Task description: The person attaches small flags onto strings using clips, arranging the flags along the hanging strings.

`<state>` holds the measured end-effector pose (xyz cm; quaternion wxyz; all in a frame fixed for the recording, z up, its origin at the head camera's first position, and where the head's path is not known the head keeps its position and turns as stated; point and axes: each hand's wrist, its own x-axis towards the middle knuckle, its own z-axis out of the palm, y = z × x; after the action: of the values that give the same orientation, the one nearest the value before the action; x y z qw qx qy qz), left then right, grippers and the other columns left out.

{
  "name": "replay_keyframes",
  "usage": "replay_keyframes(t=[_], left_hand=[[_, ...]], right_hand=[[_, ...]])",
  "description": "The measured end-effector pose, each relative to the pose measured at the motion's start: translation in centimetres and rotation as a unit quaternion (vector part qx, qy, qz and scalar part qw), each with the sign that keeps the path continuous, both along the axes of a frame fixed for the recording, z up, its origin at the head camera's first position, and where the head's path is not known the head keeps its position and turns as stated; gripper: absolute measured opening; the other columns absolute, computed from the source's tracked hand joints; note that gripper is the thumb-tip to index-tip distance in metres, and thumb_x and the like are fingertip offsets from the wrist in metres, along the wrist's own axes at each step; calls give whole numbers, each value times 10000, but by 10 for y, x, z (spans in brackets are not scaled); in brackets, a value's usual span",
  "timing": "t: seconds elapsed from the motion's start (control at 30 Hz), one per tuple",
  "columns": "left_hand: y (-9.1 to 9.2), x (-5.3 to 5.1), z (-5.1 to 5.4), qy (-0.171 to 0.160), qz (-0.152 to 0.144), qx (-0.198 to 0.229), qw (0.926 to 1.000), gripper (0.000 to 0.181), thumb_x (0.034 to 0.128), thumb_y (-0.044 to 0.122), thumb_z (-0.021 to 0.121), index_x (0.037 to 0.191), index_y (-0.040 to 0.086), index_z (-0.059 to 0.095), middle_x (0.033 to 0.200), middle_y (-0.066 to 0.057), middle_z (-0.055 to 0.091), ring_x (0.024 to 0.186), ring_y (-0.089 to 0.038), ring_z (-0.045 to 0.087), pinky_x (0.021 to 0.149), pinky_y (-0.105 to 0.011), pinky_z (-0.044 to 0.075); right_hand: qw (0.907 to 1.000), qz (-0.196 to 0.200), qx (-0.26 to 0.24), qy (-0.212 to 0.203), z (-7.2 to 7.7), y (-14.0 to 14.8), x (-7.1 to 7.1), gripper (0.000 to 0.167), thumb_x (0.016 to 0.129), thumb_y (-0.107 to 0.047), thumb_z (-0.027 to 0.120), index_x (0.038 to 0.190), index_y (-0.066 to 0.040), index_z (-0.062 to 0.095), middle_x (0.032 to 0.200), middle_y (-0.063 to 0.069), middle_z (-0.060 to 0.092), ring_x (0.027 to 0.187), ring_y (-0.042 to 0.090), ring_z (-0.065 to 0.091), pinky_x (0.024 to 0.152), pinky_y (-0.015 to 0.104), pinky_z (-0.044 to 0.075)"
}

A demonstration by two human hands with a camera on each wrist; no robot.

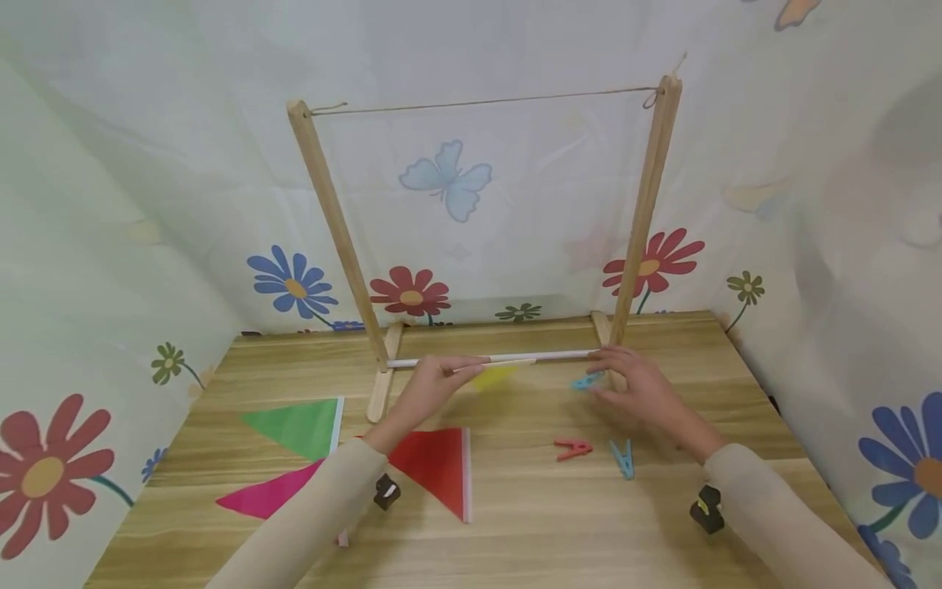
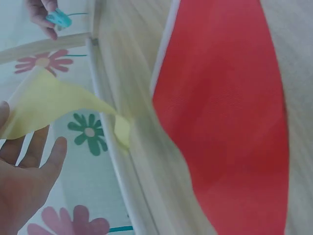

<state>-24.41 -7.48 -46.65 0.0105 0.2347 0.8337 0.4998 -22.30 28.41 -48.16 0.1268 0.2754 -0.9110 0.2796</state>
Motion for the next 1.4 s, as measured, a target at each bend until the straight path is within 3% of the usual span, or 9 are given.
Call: replay_keyframes(t=[0.13, 0.27, 0.47, 0.6, 0.83, 0.97, 1.1, 1.2, 1.4], left_hand=[[-3, 3, 8, -115, 23, 140, 9998, 263, 990, 209, 684, 1244, 179, 750, 1168, 16, 751, 590, -141, 405, 492, -245, 309], [-6, 5, 14, -97, 19, 235, 9997, 268, 990, 189, 682, 1247, 152, 746, 1211, 25, 733, 689, -112, 510, 524, -237, 336], [-11, 7, 20, -16, 77, 244, 9997, 261, 985, 211, 691, 1237, 239, 754, 1201, 57, 736, 813, -158, 635, 554, -223, 385], [-13, 7, 24, 50, 56, 247, 9997, 263, 980, 209, 698, 1234, 249, 754, 1188, 62, 740, 995, -141, 698, 708, -212, 524], [-15, 7, 38, 331, -2, 198, 9993, 250, 985, 236, 692, 1223, 209, 763, 1188, 50, 740, 1042, -89, 699, 805, -242, 556], [-18, 7, 46, 414, -43, 298, 9987, 267, 987, 243, 689, 1238, 182, 756, 1197, 51, 738, 1062, -99, 706, 883, -292, 578], [-19, 6, 55, 481, -49, 415, 9980, 262, 978, 221, 700, 1229, 180, 761, 1174, 73, 745, 1069, -89, 700, 872, -300, 584], [-20, 4, 61, 731, -31, 401, 9965, 243, 969, 199, 710, 1204, 188, 774, 1144, 75, 754, 1069, -78, 699, 860, -283, 584], [-20, 3, 72, 879, -98, 435, 9951, 235, 959, 189, 722, 1185, 167, 781, 1135, 33, 761, 1049, -101, 712, 845, -274, 587]], right_hand=[[10000, -86, -35, 33, 6, -1, 2, 305, 846, -119, 831, 1135, -99, 736, 1273, 157, 681, 1240, 411, 582, 975, 631, 476], [9999, -144, -29, -7, 12, -4, 4, 324, 842, -136, 838, 1147, -130, 729, 1220, 117, 709, 1187, 391, 627, 935, 609, 514], [9998, -188, 50, 20, 22, -11, 7, 352, 828, -138, 847, 1159, -99, 734, 1191, 129, 715, 1143, 388, 647, 883, 589, 544], [9996, -130, 70, 248, 28, -16, 9, 356, 808, -155, 863, 1141, -99, 747, 1158, 100, 727, 1116, 355, 663, 858, 549, 565], [9987, 80, -157, 472, 46, -21, 10, 369, 805, -101, 857, 1153, -100, 737, 1125, 34, 738, 1072, 282, 683, 849, 506, 566], [9964, 148, -179, 811, 60, -22, 10, 397, 779, -72, 867, 1153, -79, 732, 1099, 25, 747, 1047, 274, 697, 841, 419, 571], [9927, 125, -136, 1190, 71, -21, 7, 413, 750, -72, 882, 1137, -87, 740, 1078, 30, 755, 1021, 275, 707, 863, 284, 544], [9913, 132, -168, 1300, 77, -19, 5, 411, 737, -72, 890, 1123, -94, 751, 1076, 37, 757, 1000, 262, 710, 876, 198, 505], [9911, 63, -52, 1331, 88, -17, 4, 431, 720, -72, 899, 1125, -96, 753, 1108, 60, 753, 1025, 271, 700, 843, 328, 532]])
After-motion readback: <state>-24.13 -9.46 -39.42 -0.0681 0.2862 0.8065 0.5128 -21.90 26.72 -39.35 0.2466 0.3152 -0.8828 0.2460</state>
